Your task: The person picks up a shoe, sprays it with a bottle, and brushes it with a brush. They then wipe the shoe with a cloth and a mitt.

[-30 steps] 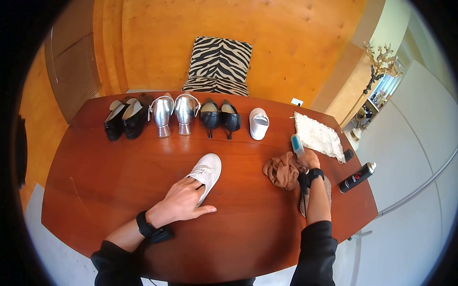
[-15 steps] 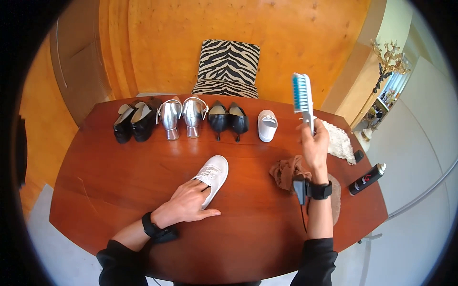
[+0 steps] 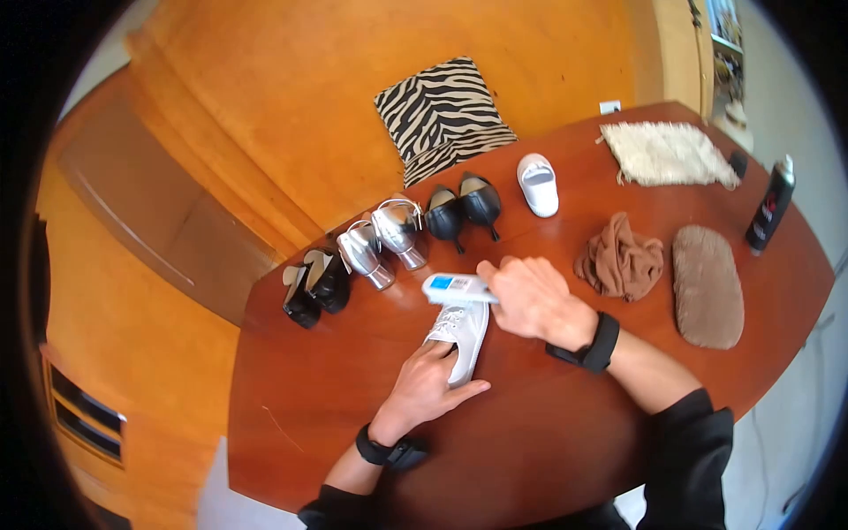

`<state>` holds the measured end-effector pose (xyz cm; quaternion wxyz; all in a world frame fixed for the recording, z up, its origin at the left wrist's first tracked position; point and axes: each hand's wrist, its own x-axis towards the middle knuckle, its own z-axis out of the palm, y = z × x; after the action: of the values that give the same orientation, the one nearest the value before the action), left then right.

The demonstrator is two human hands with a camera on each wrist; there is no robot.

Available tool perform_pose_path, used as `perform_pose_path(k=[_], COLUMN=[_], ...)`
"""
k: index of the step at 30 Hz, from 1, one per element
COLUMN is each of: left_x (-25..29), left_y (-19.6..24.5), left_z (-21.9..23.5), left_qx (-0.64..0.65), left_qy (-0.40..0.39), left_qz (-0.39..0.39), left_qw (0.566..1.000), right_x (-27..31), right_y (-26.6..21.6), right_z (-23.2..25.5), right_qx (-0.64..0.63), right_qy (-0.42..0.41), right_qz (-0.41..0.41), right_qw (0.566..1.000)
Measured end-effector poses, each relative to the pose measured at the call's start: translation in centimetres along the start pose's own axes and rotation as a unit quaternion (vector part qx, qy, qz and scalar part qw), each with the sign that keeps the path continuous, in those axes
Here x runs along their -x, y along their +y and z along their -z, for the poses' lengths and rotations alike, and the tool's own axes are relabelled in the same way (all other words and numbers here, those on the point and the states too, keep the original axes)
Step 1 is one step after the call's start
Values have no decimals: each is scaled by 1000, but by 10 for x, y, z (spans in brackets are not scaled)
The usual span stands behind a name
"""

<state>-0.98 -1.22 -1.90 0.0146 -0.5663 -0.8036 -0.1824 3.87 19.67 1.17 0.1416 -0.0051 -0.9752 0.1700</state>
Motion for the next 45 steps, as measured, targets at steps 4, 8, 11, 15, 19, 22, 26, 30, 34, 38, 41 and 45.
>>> perform_pose_path(k=[4, 8, 11, 15, 19, 22, 26, 30, 34, 38, 41, 45], left_x=[-1, -3, -3, 0, 2, 2, 1, -1, 0, 0, 0, 0], left_y=[5, 9, 13, 16, 11, 8, -2, -5, -6, -11, -15, -18], left_z=[0, -1, -1, 0, 4, 8, 6, 5, 6, 5, 4, 7], left_qx=[-6, -26, -26, -57, -20, 81, 185, 196, 180, 211, 220, 250], left_qy=[26, 19, 14, -2, -16, -40, -82, -68, -65, -85, -77, -86], left_qz=[-10, -15, 1, 4, 20, 68, 69, 51, 53, 88, 61, 75], left_qw=[1000, 999, 1000, 998, 999, 994, 977, 977, 980, 970, 970, 961], right_x=[-1, 3, 2, -4, -10, -6, -1, -5, -11, -8, -4, -1], right_y=[13, 6, 13, 19, 27, 24, 14, 22, 42, 39, 25, 19], right_z=[-4, 2, -5, -6, -4, -4, -9, -14, -9, -5, -8, -10], right_qx=[34, 6, 9, 16, 6, 25, -48, -37, -3, -19, -42, -69], right_qy=[9, -28, -26, -67, -41, -1, -79, -73, -45, -53, -94, -113], right_qz=[-16, 22, 44, 34, -35, -76, 84, 49, -83, -52, 55, 84], right_qw=[999, 999, 999, 997, 999, 997, 992, 995, 996, 997, 993, 988])
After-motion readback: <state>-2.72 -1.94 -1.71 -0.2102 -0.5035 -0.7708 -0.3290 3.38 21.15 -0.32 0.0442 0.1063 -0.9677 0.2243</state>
